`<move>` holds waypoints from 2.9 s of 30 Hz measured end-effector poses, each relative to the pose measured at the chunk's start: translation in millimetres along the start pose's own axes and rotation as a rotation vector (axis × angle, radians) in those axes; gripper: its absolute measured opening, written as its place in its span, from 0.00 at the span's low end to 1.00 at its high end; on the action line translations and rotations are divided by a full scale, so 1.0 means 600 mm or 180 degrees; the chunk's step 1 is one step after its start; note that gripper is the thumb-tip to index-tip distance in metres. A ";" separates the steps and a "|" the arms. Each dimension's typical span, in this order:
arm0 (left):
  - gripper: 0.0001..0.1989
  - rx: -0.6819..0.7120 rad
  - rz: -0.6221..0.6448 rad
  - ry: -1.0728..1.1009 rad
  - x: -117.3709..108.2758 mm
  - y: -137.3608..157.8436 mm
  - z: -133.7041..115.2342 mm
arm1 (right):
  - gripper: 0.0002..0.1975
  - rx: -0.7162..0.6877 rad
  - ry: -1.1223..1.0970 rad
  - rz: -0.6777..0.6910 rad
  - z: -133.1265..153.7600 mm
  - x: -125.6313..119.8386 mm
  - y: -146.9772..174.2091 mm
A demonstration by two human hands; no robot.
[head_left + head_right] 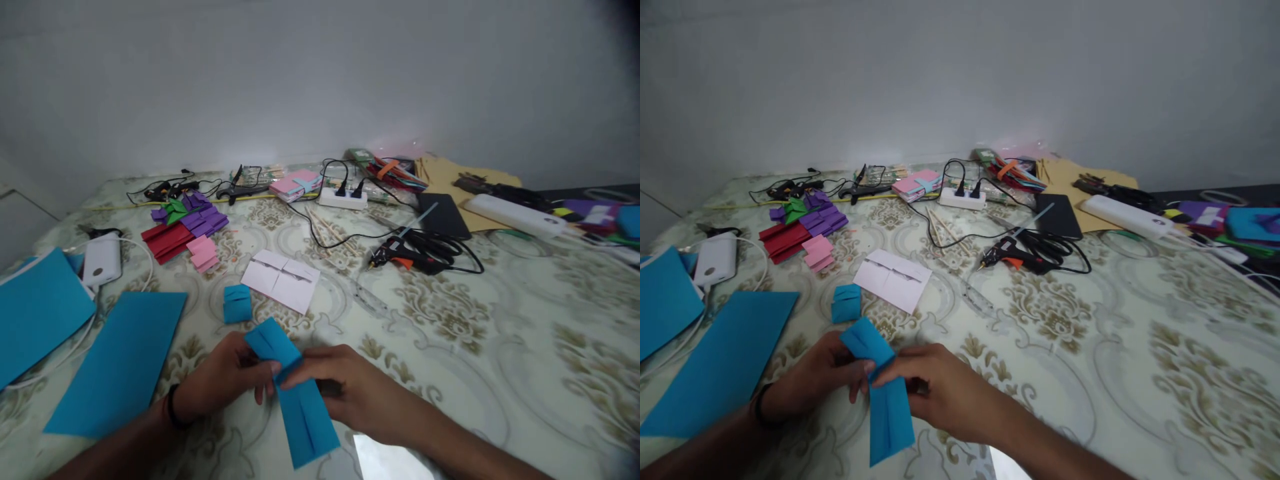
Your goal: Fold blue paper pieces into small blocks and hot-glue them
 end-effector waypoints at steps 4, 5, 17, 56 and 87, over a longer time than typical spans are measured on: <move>0.19 0.0047 0.0128 -0.0308 0.001 0.007 -0.001 | 0.10 -0.0006 0.0179 0.0148 -0.003 0.001 0.004; 0.19 0.0058 0.0108 -0.0293 0.000 0.009 -0.002 | 0.09 -0.0024 0.0184 0.0182 -0.004 0.002 0.005; 0.20 0.0326 -0.0057 -0.0549 -0.001 0.010 -0.017 | 0.13 0.0415 0.0298 -0.0442 0.001 -0.010 0.001; 0.19 0.0366 -0.0144 -0.0757 0.000 0.016 -0.017 | 0.21 0.1155 0.0340 -0.0948 -0.024 -0.026 0.005; 0.08 0.1076 -0.1357 -0.0957 -0.014 0.032 -0.041 | 0.23 0.1074 0.0825 -0.0990 -0.023 -0.028 0.008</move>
Point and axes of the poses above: each hand's wrist, its own y-axis away from the middle knuckle, its own x-axis out of the palm, z = x × y, the point moved 5 cm from there along -y, towards the middle knuckle, and after that the axes turned 8 degrees about -z, right-handed, at the moved point
